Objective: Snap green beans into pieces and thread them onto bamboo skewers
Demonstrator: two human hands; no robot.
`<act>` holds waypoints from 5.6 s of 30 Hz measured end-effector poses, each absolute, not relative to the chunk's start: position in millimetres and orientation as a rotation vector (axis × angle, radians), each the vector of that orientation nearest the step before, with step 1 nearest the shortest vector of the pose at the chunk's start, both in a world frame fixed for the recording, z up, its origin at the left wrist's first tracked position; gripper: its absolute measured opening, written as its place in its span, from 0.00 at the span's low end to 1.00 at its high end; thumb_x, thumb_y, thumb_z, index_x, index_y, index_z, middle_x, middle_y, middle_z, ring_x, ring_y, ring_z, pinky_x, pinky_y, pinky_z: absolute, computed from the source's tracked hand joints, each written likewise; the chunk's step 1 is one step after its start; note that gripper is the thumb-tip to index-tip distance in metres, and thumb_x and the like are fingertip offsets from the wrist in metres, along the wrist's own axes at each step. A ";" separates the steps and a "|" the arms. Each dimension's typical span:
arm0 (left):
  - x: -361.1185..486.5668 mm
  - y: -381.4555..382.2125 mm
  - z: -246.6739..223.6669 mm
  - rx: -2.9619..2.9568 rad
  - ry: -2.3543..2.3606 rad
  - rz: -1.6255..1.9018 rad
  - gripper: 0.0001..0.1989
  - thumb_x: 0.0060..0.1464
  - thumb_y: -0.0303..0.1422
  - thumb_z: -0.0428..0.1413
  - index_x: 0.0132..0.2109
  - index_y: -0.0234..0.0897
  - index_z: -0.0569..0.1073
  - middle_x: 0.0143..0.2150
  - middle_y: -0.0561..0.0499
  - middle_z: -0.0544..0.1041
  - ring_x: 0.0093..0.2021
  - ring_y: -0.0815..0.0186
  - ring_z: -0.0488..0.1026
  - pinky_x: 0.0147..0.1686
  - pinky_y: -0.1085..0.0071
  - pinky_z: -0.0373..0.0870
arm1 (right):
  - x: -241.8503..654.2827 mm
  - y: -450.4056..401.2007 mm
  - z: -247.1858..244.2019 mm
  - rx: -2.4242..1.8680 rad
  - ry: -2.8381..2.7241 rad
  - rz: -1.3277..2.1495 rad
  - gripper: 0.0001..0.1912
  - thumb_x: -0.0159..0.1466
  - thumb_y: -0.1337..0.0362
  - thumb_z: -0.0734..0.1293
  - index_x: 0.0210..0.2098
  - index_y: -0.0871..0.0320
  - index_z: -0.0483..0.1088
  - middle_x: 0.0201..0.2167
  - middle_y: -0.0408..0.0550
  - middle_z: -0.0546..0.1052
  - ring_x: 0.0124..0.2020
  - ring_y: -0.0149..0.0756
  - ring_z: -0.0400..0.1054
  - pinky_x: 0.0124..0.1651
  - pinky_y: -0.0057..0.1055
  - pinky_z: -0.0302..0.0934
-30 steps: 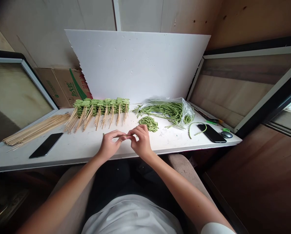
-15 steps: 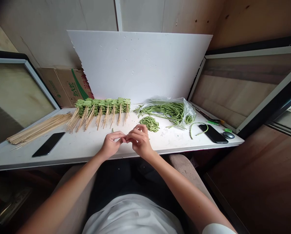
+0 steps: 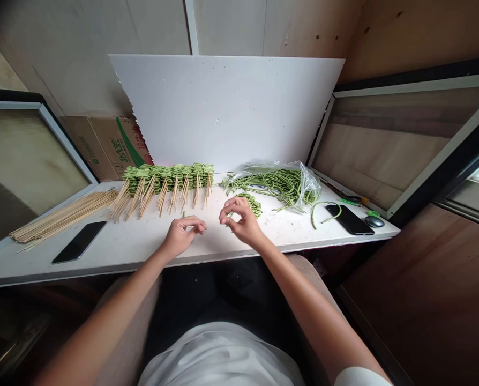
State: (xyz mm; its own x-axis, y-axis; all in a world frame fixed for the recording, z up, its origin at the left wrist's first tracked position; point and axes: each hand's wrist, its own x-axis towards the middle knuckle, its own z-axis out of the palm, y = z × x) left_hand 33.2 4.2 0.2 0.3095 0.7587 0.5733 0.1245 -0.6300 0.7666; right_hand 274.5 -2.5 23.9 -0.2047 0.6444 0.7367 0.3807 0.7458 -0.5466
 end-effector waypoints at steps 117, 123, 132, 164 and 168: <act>14.2 8.1 -1.0 2.345 0.936 1.148 0.18 0.72 0.27 0.53 0.60 0.40 0.82 0.48 0.44 0.77 0.45 0.64 0.78 0.51 0.66 0.78 | 320.2 31.8 -3.0 -1.128 -2.060 0.190 0.23 0.75 0.47 0.65 0.42 0.56 0.85 0.37 0.55 0.84 0.40 0.48 0.73 0.52 0.50 0.64; 27.3 -4.4 5.9 2.336 0.841 1.386 0.17 0.66 0.28 0.63 0.60 0.40 0.80 0.43 0.46 0.81 0.43 0.61 0.80 0.49 0.63 0.80 | 279.3 -4.5 21.1 -0.956 -1.993 0.564 0.21 0.70 0.44 0.71 0.50 0.52 0.83 0.47 0.52 0.85 0.44 0.44 0.76 0.40 0.37 0.69; 29.7 -12.2 15.1 2.345 0.940 1.416 0.05 0.64 0.30 0.66 0.47 0.37 0.84 0.40 0.46 0.83 0.38 0.63 0.80 0.37 0.69 0.76 | 265.8 -14.8 25.6 -0.848 -1.876 0.479 0.14 0.71 0.49 0.72 0.42 0.52 0.82 0.37 0.49 0.84 0.41 0.43 0.74 0.39 0.38 0.67; 4.8 -6.7 12.6 2.309 1.022 1.262 0.08 0.66 0.29 0.60 0.42 0.37 0.85 0.41 0.46 0.85 0.40 0.61 0.81 0.40 0.67 0.77 | 325.4 20.7 -13.0 -1.133 -1.915 0.159 0.15 0.67 0.47 0.75 0.36 0.52 0.85 0.34 0.54 0.80 0.42 0.50 0.67 0.48 0.47 0.63; 10.3 -7.9 4.9 2.313 0.995 1.214 0.08 0.67 0.31 0.60 0.43 0.37 0.85 0.42 0.45 0.85 0.41 0.61 0.81 0.41 0.66 0.77 | 322.3 25.2 -30.9 -1.053 -2.038 0.149 0.12 0.68 0.51 0.74 0.37 0.52 0.85 0.34 0.52 0.81 0.43 0.49 0.69 0.50 0.46 0.63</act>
